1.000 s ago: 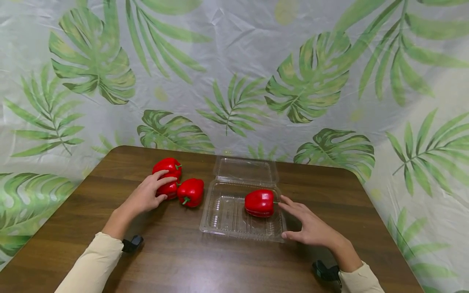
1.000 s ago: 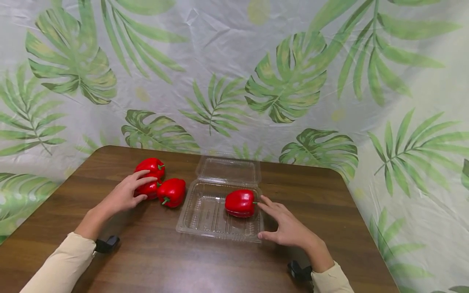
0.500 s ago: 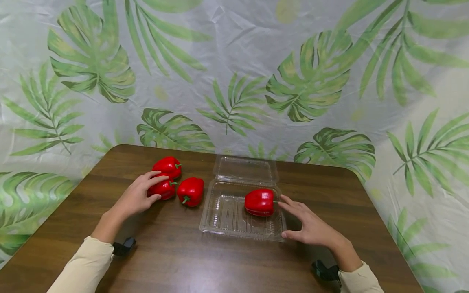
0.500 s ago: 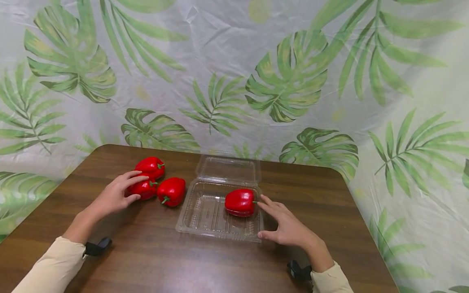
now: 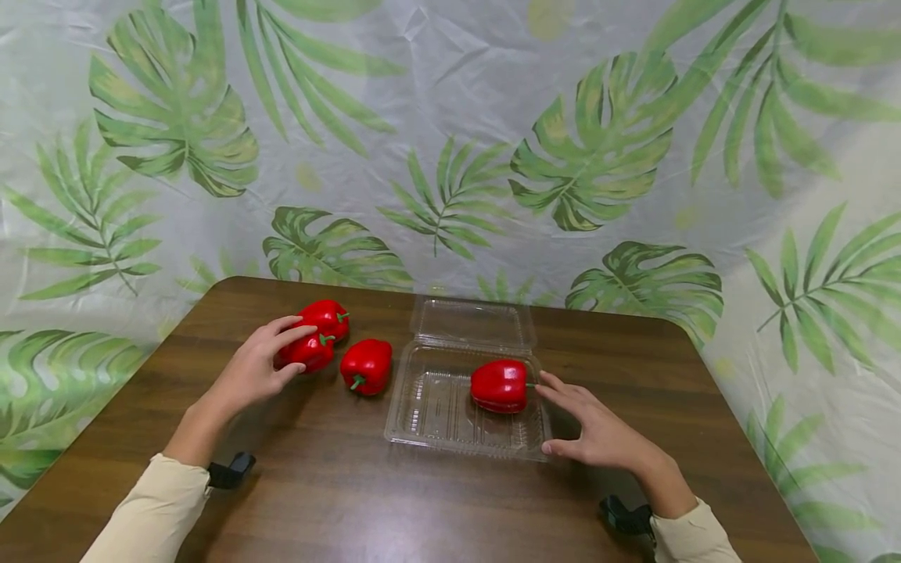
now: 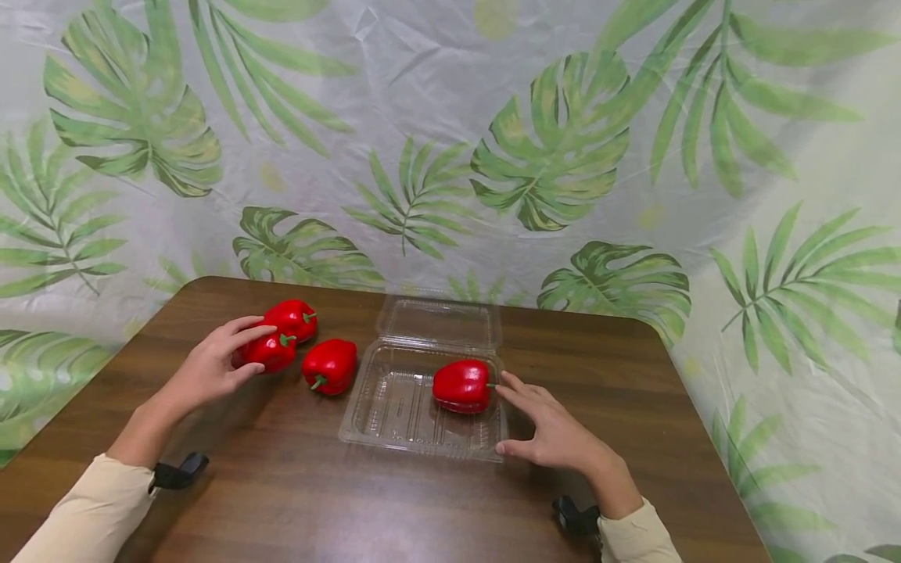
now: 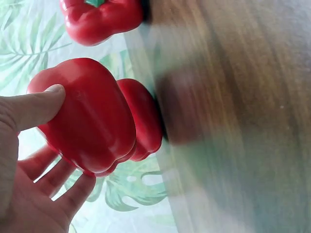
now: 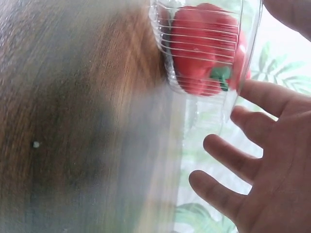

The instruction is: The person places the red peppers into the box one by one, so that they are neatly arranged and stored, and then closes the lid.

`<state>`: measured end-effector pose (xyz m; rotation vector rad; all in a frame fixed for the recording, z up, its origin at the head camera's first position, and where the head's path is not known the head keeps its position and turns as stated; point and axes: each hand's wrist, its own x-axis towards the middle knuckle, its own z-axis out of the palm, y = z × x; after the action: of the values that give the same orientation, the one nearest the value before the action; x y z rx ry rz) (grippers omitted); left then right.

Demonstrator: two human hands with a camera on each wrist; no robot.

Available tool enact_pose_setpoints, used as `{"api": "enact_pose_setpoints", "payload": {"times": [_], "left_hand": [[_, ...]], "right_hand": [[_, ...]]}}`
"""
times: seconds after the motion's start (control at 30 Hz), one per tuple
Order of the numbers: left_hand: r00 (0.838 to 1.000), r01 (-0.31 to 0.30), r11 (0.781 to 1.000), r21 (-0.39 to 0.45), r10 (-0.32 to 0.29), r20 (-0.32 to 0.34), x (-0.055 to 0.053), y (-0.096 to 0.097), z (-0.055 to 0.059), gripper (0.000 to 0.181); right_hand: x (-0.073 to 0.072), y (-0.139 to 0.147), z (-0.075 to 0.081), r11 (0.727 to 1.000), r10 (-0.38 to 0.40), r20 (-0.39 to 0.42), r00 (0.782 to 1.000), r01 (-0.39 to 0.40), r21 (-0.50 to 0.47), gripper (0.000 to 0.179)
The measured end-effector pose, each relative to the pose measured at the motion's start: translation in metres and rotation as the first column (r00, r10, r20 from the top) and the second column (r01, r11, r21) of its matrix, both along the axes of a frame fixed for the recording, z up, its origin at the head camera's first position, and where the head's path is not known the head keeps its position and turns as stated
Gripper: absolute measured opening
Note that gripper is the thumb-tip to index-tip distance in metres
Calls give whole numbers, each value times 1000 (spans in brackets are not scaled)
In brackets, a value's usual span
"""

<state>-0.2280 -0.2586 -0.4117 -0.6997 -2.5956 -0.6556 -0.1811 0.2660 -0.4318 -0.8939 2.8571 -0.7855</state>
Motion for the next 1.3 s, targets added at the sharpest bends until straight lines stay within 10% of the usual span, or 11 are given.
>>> {"api": "enact_pose_setpoints", "payload": {"times": [0.43, 1.3], "left_hand": [[993, 36, 999, 6, -35, -109, -1, 11, 20, 61], [987, 148, 989, 14, -147, -69, 6, 42, 33, 62]], "right_hand": [[1, 0, 0, 1000, 1, -2, 1000, -1, 2, 81], [1, -3, 3, 1000, -7, 18, 1000, 7, 0, 81]]}}
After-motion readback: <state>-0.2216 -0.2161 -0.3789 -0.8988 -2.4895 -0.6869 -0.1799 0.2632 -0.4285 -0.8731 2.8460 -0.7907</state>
